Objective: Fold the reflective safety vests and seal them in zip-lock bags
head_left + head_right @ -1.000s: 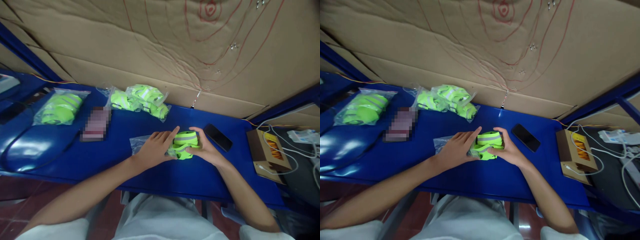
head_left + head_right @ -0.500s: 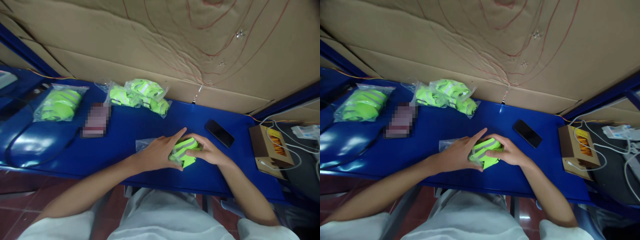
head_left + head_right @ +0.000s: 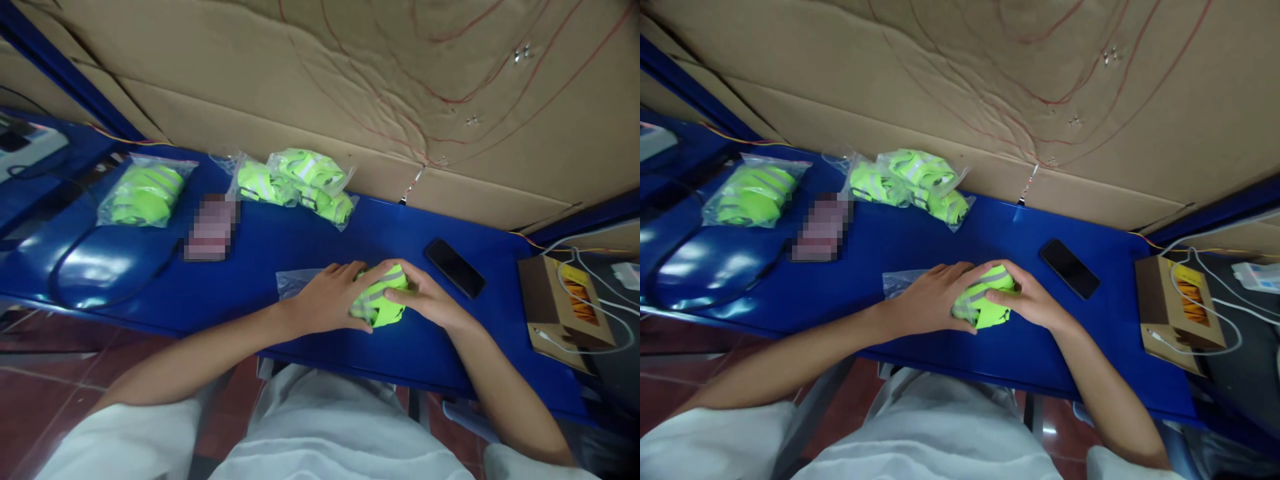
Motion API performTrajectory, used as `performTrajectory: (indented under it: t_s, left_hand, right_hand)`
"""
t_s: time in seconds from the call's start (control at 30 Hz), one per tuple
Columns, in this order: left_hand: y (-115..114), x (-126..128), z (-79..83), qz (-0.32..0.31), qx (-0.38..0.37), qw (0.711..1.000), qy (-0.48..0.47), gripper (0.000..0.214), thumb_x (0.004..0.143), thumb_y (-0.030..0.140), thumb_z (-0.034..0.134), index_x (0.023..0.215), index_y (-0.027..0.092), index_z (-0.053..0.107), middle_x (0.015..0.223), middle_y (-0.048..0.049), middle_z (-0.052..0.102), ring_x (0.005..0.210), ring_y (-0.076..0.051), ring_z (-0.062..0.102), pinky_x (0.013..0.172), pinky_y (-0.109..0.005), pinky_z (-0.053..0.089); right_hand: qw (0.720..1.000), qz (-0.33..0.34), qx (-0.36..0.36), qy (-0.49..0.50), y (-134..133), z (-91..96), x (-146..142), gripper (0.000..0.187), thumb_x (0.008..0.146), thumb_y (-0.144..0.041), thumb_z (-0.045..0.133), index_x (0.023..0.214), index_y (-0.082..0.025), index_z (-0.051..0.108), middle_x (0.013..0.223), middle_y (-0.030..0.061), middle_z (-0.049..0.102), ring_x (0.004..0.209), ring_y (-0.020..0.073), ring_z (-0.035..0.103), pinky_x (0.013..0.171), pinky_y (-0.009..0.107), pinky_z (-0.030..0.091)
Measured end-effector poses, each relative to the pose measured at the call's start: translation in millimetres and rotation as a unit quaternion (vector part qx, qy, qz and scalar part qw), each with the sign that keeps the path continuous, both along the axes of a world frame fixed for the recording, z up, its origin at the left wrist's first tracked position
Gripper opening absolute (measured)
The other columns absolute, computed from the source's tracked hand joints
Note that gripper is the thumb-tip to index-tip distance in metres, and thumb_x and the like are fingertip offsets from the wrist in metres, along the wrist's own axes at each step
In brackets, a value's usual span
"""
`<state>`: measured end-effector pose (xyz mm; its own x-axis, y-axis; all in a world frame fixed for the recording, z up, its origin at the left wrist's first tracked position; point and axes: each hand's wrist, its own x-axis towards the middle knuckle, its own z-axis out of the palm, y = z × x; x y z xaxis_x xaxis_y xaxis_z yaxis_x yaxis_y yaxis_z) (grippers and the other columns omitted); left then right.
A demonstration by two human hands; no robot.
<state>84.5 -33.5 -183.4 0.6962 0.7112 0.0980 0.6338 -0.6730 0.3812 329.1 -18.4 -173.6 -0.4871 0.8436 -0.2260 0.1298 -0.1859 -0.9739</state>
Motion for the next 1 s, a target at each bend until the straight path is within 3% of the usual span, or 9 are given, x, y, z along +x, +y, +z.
performTrajectory:
  t_s: [0.1,0.17,0.37,0.53,0.7,0.8,0.87,0.93,1.0]
  left_hand:
    - [1.0,-1.6,-0.9,-0.025,-0.111,0.991,-0.070,0.132,0.073,0.058,0.090,0.168,0.035,0.000,0.143,-0.0123,0.058,0.127,-0.033,0.065,0.103,-0.042,0.052]
    - [4.3,-3.6,-2.0,-0.014,-0.129,0.986,-0.105,0.132,0.072,0.055,0.092,0.168,0.036,0.002,0.147,-0.0132,0.055,0.130,-0.033,0.063,0.103,-0.042,0.052]
    - [9.7,-8.5,3.2,0.013,0.013,0.998,-0.066,0.139,0.066,0.073,0.086,0.168,0.028,0.002,0.151,-0.0192,0.050,0.141,-0.037,0.052,0.115,-0.049,0.042]
    - [0.7,-5.4,5.5,-0.006,0.044,0.997,0.057,0.135,0.067,0.078,0.082,0.167,0.026,0.009,0.121,-0.0135,0.066,0.102,-0.033,0.070,0.089,-0.041,0.052]
    - [4.2,-3.9,-3.5,0.004,0.023,1.000,0.018,0.126,0.073,0.063,0.088,0.166,0.027,0.012,0.131,-0.0160,0.064,0.116,-0.036,0.068,0.096,-0.043,0.054]
    - [11.5,-8.1,-6.4,0.013,-0.042,0.998,-0.045,0.130,0.070,0.060,0.091,0.167,0.031,0.010,0.140,-0.0145,0.063,0.125,-0.035,0.066,0.100,-0.043,0.054]
    - [15.9,-11.5,-6.4,0.021,-0.082,0.992,-0.089,0.128,0.071,0.062,0.090,0.167,0.032,0.011,0.147,-0.0132,0.059,0.130,-0.034,0.064,0.103,-0.041,0.054]
    - [18.8,-13.8,-5.8,0.022,-0.108,0.987,-0.117,0.127,0.071,0.064,0.088,0.167,0.032,0.011,0.153,-0.0121,0.056,0.134,-0.033,0.062,0.106,-0.040,0.052]
    - [19.7,-14.4,-5.7,0.019,-0.110,0.986,-0.121,0.128,0.070,0.062,0.089,0.167,0.032,0.012,0.155,-0.0117,0.054,0.137,-0.033,0.061,0.107,-0.040,0.052]
  right_hand:
    - [0.994,0.097,0.031,-0.028,-0.7,-0.3,2.8,0.051,0.083,-0.035,0.086,0.130,-0.027,0.069,0.122,0.0030,0.074,0.110,0.0241,0.069,0.093,0.035,0.056]
    - [0.996,0.076,0.044,-0.026,-1.9,-2.2,-0.3,0.050,0.083,-0.035,0.086,0.129,-0.028,0.069,0.121,0.0024,0.074,0.107,0.0234,0.069,0.091,0.034,0.056]
    - [0.995,-0.083,-0.036,0.047,-3.9,-8.2,-16.8,0.048,0.080,-0.039,0.087,0.123,-0.031,0.068,0.116,0.0005,0.073,0.104,0.0220,0.069,0.086,0.032,0.056]
    - [0.990,-0.103,-0.085,0.047,-5.7,-8.2,-22.5,0.048,0.082,-0.045,0.085,0.124,-0.033,0.066,0.109,0.0002,0.073,0.094,0.0211,0.069,0.078,0.031,0.057]
    - [0.984,-0.064,0.133,-0.097,-11.3,-13.1,-23.0,0.044,0.099,-0.049,0.066,0.139,-0.032,0.056,0.135,0.0058,0.063,0.121,0.0253,0.062,0.103,0.040,0.054]
    - [0.944,-0.018,0.271,-0.186,-13.5,-16.0,-17.2,0.062,0.103,-0.048,0.057,0.158,-0.032,0.034,0.161,0.0110,0.037,0.154,0.0303,0.033,0.127,0.052,0.034]
    - [0.929,0.039,0.306,-0.204,-13.6,-16.0,-12.6,0.083,0.097,-0.053,0.066,0.164,-0.033,0.022,0.167,0.0121,0.026,0.160,0.0337,0.021,0.130,0.058,0.027]
    - [0.925,0.081,0.311,-0.203,-13.4,-14.6,-10.1,0.100,0.086,-0.058,0.079,0.164,-0.035,0.022,0.165,0.0130,0.029,0.157,0.0367,0.026,0.129,0.061,0.029]
    - [0.924,0.071,0.316,-0.203,-13.6,-12.5,-10.6,0.095,0.080,-0.055,0.085,0.158,-0.035,0.034,0.159,0.0129,0.037,0.152,0.0375,0.036,0.127,0.061,0.033]
